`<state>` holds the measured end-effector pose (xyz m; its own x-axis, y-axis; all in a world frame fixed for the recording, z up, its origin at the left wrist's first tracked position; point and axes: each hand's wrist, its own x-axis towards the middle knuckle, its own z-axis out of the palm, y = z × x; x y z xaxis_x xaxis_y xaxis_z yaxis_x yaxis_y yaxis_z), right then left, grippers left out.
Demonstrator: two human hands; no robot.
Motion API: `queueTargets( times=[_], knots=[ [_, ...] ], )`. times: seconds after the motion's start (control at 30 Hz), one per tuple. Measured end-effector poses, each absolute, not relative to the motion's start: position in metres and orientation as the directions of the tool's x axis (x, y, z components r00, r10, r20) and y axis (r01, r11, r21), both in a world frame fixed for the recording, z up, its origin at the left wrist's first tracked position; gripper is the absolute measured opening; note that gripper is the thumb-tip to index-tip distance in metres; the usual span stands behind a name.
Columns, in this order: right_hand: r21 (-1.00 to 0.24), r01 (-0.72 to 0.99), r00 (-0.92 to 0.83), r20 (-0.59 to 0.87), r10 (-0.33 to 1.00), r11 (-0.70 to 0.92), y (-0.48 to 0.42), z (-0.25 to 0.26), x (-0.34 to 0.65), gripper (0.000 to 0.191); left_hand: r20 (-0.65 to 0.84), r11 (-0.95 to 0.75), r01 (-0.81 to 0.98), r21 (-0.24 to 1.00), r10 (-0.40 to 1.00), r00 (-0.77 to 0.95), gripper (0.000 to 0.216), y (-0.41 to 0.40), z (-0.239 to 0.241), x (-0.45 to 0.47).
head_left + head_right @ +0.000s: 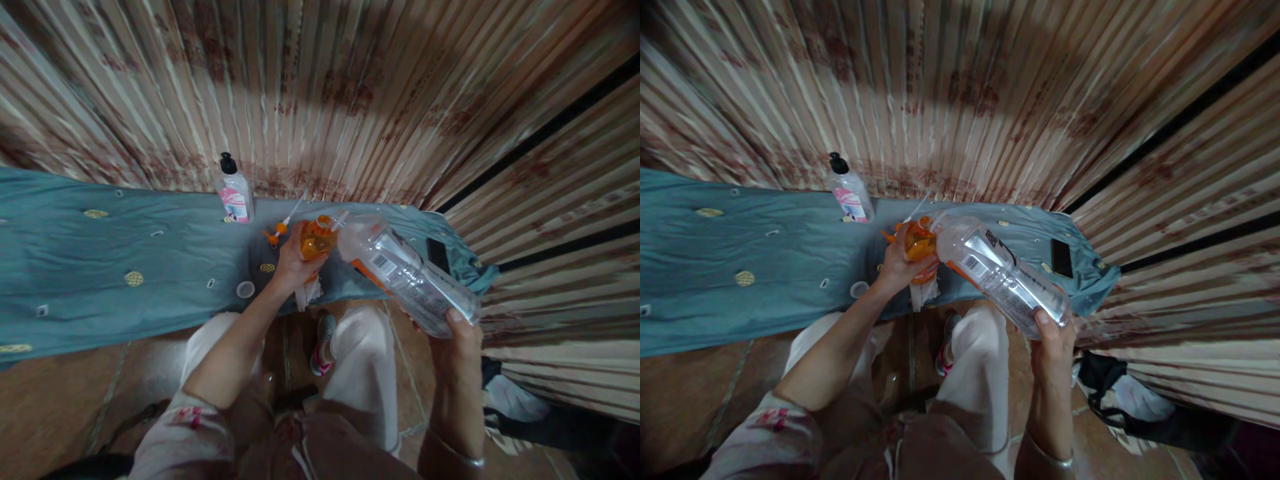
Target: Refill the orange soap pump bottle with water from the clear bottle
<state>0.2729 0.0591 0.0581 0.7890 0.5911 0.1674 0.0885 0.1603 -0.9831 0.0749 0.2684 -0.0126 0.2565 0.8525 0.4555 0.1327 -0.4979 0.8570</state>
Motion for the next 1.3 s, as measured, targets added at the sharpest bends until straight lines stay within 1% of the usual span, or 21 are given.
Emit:
queueTargets(
  times=[0.17,0.27,0.43,0.63,0.73,0.9,1.07,1.2,1.3],
  knots=[
    [-0.982,0.096,0.781,0.175,0.6,0.161,0.0577,0.0583,0.2718,0.041,0.458,-0.497,0.099,0.862,0.848,0.265,0.069,0.268,-0.0104,0.0758],
    [-0.985,0.088,0.785,0.159,0.598,0.146,0.0572,0.06,0.2707,0.043,0.46,-0.498,0.086,0.863,0.845,0.271,0.069,0.2685,-0.0104,0.0756],
    [-0.982,0.113,0.797,0.179,0.577,0.149,0.0565,0.0628,0.2684,0.046,0.472,-0.503,0.054,0.863,0.839,0.271,0.07,0.2689,-0.0113,0.0757],
    [-0.979,0.125,0.785,0.196,0.588,0.16,0.0556,0.0635,0.2697,0.047,0.462,-0.495,0.06,0.867,0.843,0.274,0.07,0.2679,-0.0101,0.0743],
    [-0.979,0.128,0.782,0.197,0.591,0.157,0.0563,0.0629,0.2713,0.047,0.491,-0.521,0.044,0.853,0.826,0.277,0.067,0.2689,-0.0123,0.0747],
    [-0.976,0.154,0.79,0.214,0.575,0.152,0.0575,0.0627,0.2723,0.049,0.558,-0.591,0.06,0.805,0.787,0.263,0.069,0.2715,-0.0185,0.0759],
    [-0.979,0.151,0.782,0.203,0.589,0.137,0.0566,0.0628,0.275,0.05,0.566,-0.597,0.057,0.8,0.783,0.257,0.068,0.2716,-0.019,0.0752],
    [-0.976,0.163,0.784,0.217,0.582,0.144,0.0567,0.064,0.2765,0.046,0.568,-0.596,0.038,0.802,0.78,0.262,0.067,0.2718,-0.0187,0.0753],
    [-0.975,0.157,0.767,0.222,0.602,0.16,0.0575,0.067,0.2757,0.044,0.573,-0.595,0.008,0.804,0.778,0.258,0.066,0.2718,-0.0187,0.0759]
  ],
)
